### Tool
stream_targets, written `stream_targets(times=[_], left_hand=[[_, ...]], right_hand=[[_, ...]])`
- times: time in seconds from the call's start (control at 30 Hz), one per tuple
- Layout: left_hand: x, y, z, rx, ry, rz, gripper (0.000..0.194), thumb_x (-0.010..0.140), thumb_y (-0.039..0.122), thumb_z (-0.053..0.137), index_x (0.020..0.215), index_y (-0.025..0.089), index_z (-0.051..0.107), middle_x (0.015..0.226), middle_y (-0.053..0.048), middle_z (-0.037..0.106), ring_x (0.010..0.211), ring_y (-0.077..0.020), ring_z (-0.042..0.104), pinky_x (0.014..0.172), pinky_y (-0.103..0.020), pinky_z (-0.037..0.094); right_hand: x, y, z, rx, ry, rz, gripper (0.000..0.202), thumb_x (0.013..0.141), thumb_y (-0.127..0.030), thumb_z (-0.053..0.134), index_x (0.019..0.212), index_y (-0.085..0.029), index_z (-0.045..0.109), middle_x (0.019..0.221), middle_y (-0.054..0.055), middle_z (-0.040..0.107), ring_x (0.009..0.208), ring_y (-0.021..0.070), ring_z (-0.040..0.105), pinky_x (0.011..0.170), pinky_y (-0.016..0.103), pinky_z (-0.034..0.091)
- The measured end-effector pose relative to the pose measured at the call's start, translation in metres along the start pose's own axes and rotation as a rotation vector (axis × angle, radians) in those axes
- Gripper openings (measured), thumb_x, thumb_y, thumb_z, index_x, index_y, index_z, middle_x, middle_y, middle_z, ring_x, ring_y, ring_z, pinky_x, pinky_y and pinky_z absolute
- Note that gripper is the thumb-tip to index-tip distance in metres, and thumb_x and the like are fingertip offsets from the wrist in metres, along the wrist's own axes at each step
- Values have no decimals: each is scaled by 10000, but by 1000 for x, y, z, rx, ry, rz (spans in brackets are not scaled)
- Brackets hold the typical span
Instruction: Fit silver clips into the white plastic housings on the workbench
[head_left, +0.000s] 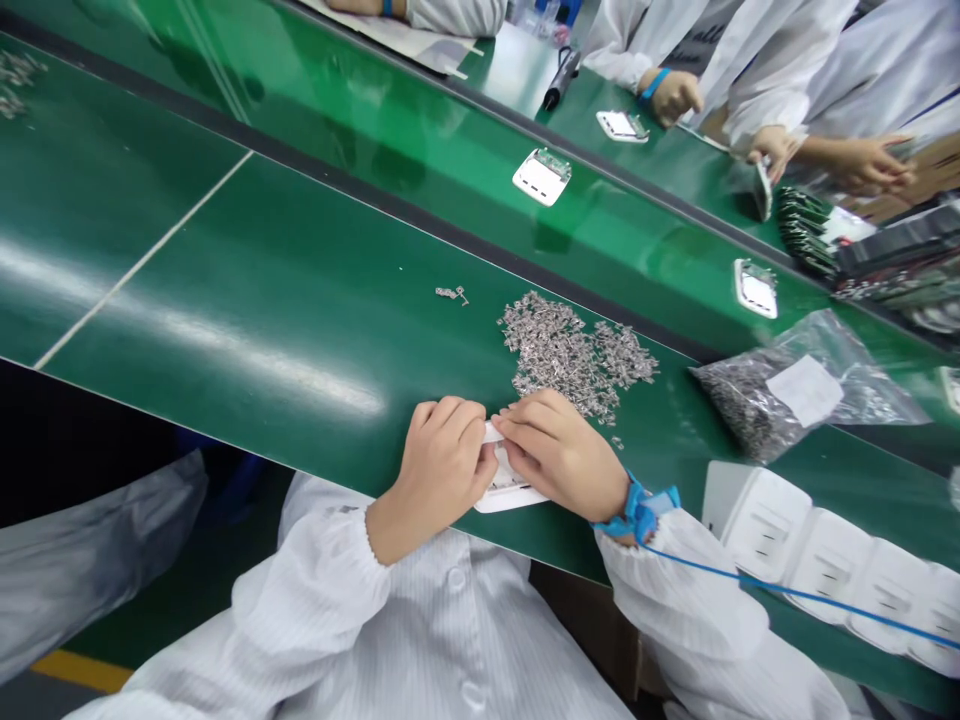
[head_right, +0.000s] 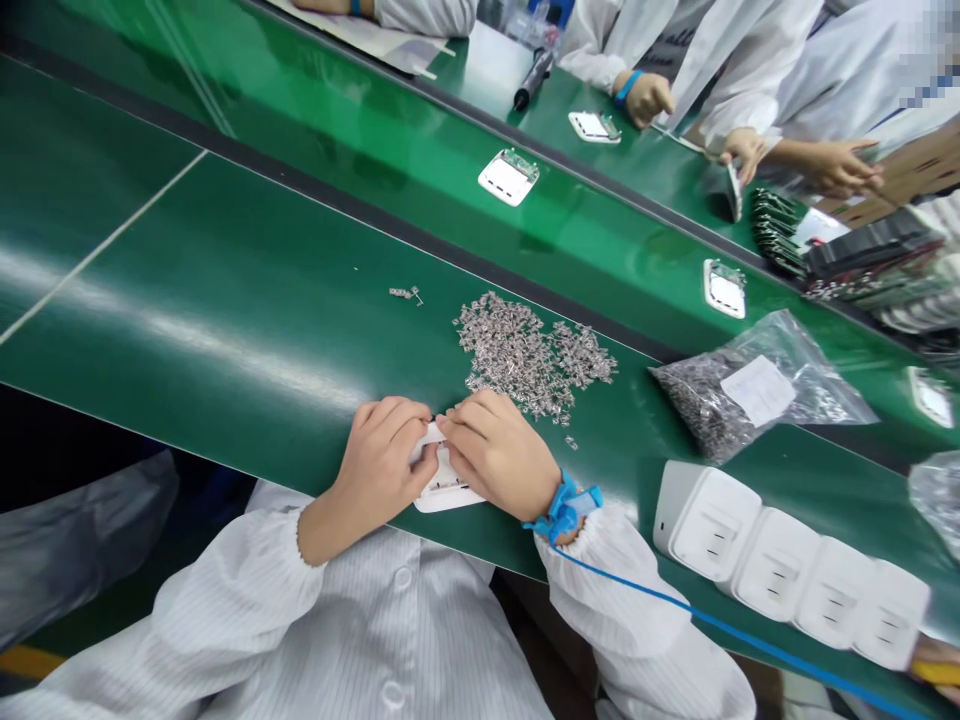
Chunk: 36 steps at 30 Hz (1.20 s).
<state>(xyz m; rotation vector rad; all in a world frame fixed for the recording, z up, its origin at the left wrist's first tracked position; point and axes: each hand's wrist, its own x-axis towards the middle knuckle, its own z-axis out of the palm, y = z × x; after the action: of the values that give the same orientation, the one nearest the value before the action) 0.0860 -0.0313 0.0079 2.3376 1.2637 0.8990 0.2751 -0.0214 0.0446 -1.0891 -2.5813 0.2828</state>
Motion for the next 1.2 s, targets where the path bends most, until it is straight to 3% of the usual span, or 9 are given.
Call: stream_targets(times=[0.17,0.3,0.37,0.47,0.6,0.77,0.9,1.03,1.2], left_hand=[[-9,-18,-31,110,-30,-46,29,905,171,582,920,177,606,1102,-36,697,1077,-233,589,875,-402,399],[-21,-90,-87,312,78,-176,56,873,212,635,927,199,639,1082,-48,719,1000,-251,641,862,-416,441],[-22,-131,-116,406,142,-264,63,876,257,645,888,195,642,1064,-65,726,971,-263,657,845,-412,484],[-13,-161,-141,534,305,-409,195,861,308,656,1002,175,639,1137,-117,692,1072,-321,645,935,-499,523],[1,-125,-114,507,536,-329,480,805,296,718,1241,170,561,1220,-150,625,1196,-354,584,1016,-562,494],[1,-47,-42,14,-36,47,388,936,312,587,1290,173,510,1240,-131,618,1166,-263,582,1006,-435,491],[1,-31,-12,-23,-249,160,621,944,479,568,1445,151,402,1367,-159,563,1218,-300,532,972,-445,485],[5,-33,-10,18,-260,144,459,957,374,542,1374,183,516,1334,-134,580,1180,-296,528,936,-441,486],[4,-36,-16,-40,-271,121,424,939,254,548,1362,233,546,1320,-105,568,1174,-275,519,942,-436,514]], right_hand=[[-22,-9,-26,-39,118,195,452,966,-307,601,1393,-175,529,1358,141,577,1266,300,529,1042,510,470],[-106,-11,-38,-508,538,762,537,943,-373,618,1440,-194,526,1322,196,600,1226,398,571,994,577,468],[-156,-12,-25,-815,641,935,549,907,-445,648,1371,-153,611,1096,267,669,1046,451,643,760,555,499],[-200,-19,3,-934,453,1172,689,887,-505,636,1406,-58,560,1030,299,665,959,515,620,595,541,440],[-173,-47,21,-884,340,1116,569,904,-473,622,1340,-110,582,1026,218,674,900,431,597,662,524,453],[-77,-96,27,-419,380,849,379,1007,-409,483,1276,-157,573,1186,174,627,1097,346,585,855,498,502],[-23,-116,21,-89,422,765,285,1025,-247,424,1245,-190,595,1284,121,599,1146,230,588,913,361,531],[-37,-70,-2,-236,531,751,190,970,-148,520,1123,-183,627,1058,102,639,988,221,606,853,357,531],[-95,12,0,-469,418,824,195,985,-316,542,1014,-160,655,967,116,595,911,254,588,793,421,533]])
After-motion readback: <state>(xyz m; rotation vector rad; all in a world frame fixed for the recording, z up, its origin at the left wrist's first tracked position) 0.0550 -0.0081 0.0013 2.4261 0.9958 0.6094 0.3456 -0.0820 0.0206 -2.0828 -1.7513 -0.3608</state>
